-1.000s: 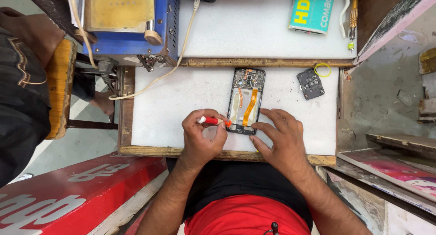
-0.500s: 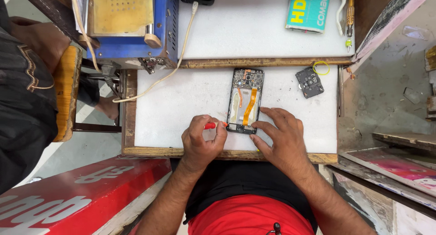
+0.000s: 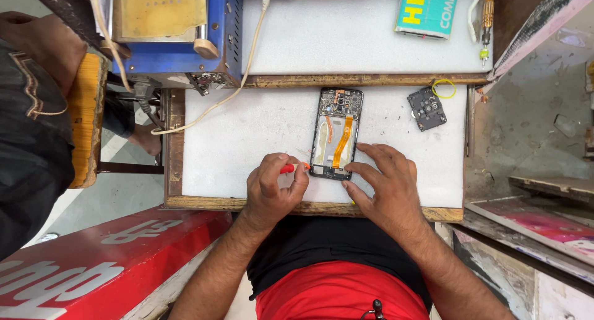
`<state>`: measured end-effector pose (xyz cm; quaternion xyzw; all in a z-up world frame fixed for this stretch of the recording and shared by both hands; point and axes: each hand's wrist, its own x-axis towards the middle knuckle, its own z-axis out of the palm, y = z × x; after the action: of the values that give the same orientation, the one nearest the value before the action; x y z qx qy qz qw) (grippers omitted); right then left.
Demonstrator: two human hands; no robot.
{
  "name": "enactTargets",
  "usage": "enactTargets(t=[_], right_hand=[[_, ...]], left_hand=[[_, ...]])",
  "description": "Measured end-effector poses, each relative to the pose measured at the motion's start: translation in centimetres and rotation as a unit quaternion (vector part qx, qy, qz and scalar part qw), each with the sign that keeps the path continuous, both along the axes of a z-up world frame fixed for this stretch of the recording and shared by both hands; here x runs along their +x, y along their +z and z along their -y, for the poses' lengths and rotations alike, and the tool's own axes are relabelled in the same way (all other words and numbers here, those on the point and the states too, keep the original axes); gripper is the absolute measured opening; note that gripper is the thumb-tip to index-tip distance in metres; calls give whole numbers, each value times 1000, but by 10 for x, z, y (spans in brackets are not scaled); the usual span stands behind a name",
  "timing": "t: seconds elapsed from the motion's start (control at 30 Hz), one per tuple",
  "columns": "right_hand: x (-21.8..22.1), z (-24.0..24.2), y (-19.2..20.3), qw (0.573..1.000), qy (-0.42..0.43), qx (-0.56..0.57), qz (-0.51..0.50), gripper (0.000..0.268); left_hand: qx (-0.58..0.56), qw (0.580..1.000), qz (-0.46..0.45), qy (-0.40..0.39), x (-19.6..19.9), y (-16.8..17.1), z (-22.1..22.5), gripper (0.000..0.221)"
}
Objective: The person uses a red-handled screwdriver to remove screws from a disassembled mobile phone on a white workbench. They then detach a small black component from the phone's internal assembly and place it on the table.
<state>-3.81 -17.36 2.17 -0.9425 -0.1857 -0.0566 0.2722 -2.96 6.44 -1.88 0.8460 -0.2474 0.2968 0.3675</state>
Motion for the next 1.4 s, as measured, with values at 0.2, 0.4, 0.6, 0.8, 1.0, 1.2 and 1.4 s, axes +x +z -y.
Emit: enactTargets(t=[0.2,0.4,0.6,0.8,1.0,1.2,1.4], right_hand=[[-1,1,-3,1000,1,-12,-9,36],[-1,2,-5,1000,1,-16,-6,36],[-1,2,-4,1000,2,-13,-8,35],[-2,2,-4,1000,-1,-12,-11,36],[0,2,-4,1000,-2,-12,-3,36],[-1,2,-3,1000,6,-11,-6,35],[-2,2,-4,1000,0,-7,-2,35]], left_hand=[[-10,1000,1,-2,0,-5,1,61],[-11,1000,0,-3,1,-7,2,62],[-7,1000,-8,-6,-1,-6,1,62],[6,1000,-10,-10,1,3,3,63],[64,984,-90,-138,1,39,-3,50],[106,983,-143,-39,4,71,3,32],[155,976,-153,-16,3,90,5,29]])
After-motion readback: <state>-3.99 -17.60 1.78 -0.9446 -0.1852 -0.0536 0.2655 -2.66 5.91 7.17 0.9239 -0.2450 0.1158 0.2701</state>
